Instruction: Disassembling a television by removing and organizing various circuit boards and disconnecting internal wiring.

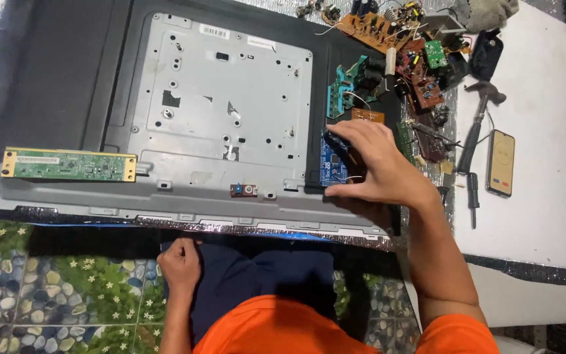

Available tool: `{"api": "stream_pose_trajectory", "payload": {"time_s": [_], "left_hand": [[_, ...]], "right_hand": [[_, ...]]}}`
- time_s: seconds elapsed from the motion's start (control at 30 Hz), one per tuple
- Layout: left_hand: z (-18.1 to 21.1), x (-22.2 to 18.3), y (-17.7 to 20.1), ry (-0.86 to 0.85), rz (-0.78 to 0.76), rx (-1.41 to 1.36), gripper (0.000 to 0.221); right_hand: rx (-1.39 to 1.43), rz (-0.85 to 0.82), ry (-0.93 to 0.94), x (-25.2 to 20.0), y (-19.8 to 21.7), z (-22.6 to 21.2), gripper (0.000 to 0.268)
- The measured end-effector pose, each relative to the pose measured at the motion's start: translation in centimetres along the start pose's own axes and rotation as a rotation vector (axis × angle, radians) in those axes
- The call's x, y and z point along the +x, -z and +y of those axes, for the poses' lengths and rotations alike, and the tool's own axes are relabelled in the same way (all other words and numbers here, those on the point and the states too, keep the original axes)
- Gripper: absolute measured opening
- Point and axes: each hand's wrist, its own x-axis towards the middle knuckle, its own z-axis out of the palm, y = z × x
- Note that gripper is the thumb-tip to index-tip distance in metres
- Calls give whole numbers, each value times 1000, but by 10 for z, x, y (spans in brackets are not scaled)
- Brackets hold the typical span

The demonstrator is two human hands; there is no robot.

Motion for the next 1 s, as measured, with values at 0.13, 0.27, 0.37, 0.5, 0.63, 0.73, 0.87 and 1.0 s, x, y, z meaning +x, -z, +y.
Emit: {"api": "stream_pose_trajectory", "payload": {"time_s": [0.13,0.27,0.37,0.5,0.63,0.73,0.87,1.0], "left_hand": [[-1,1,0,19,-3,1,24],[-12,0,-6,2,7,7,22],[-25,0,-11,-7,40,63,24],[-20,-2,-9,17,32,64,25],[-15,-1,-5,36,14,66,23],[-8,0,-3,76,3,46,24],[-17,0,-5,80,15,78,26],[-12,-4,-3,64,25,120,29]], "right_hand": [[132,127,-67,0,30,3,85],[97,318,-190,-3,48,70,65],[-95,441,-327,-4,52,140,57],[-238,370,-546,5,46,216,58],[-283,313,-627,9,36,252,59],[-222,313,-744,16,43,242,60],[-192,356,-765,8,43,242,55],[-232,362,-663,0,43,254,48]]}}
